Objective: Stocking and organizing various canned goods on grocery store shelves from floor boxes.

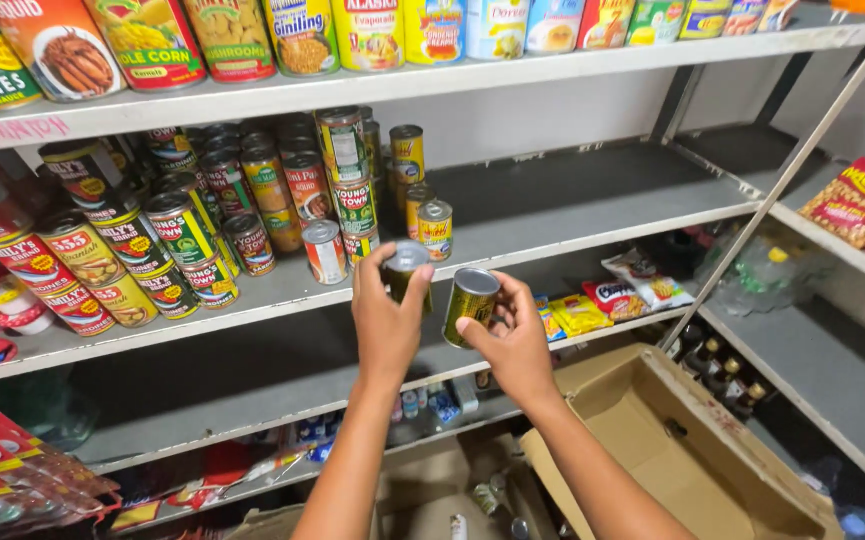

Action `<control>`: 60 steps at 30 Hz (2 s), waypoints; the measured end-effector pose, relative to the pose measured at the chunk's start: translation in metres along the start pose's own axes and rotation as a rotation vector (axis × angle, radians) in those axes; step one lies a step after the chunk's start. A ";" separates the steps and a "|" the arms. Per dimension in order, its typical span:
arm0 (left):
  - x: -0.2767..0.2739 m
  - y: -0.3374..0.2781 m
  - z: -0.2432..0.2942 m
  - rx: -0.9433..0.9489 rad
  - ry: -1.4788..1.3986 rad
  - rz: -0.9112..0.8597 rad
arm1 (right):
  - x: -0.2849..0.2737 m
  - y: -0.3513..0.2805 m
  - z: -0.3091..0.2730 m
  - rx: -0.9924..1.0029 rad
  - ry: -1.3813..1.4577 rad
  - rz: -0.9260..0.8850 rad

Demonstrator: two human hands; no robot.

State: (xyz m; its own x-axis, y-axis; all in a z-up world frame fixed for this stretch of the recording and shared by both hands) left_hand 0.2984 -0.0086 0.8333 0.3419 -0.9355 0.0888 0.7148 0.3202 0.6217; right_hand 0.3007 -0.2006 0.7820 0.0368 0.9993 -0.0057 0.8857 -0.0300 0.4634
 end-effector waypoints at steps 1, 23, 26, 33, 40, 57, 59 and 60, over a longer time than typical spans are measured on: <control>0.004 0.007 -0.001 0.059 0.088 0.012 | -0.004 0.004 0.001 0.008 -0.023 0.010; 0.013 0.012 -0.039 0.354 0.469 0.172 | -0.024 0.045 0.006 0.004 -0.165 -0.029; 0.013 -0.004 -0.068 0.237 0.586 0.011 | -0.021 0.068 0.004 -0.135 -0.170 -0.044; 0.037 -0.010 -0.065 0.328 0.787 -0.121 | 0.033 0.141 -0.026 -0.268 -0.295 -0.110; 0.048 -0.003 -0.073 0.308 0.846 -0.148 | 0.077 0.177 -0.034 -0.370 -0.527 -0.097; 0.075 0.018 -0.097 0.127 1.073 -0.085 | 0.090 0.218 -0.020 -0.434 -0.813 -0.136; 0.079 0.022 -0.102 0.121 1.136 -0.084 | 0.091 0.229 -0.016 -0.531 -0.846 -0.172; 0.081 0.022 -0.107 0.126 1.134 -0.085 | 0.091 0.229 -0.016 -0.531 -0.848 -0.167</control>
State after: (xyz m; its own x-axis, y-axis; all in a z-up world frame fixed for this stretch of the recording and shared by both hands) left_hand 0.4073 -0.0615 0.7709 0.6944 -0.2602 -0.6709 0.7178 0.1854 0.6711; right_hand 0.4995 -0.1164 0.9016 0.4307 0.6383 -0.6380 0.5967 0.3290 0.7319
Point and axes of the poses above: each hand's wrist, its own y-axis towards the middle knuckle, its own x-axis out of the palm, z = x × y, the point moved 9 cm from there along y, towards the middle knuckle, and after that the axes turned 12 degrees about -y, right-handed, at the moved point
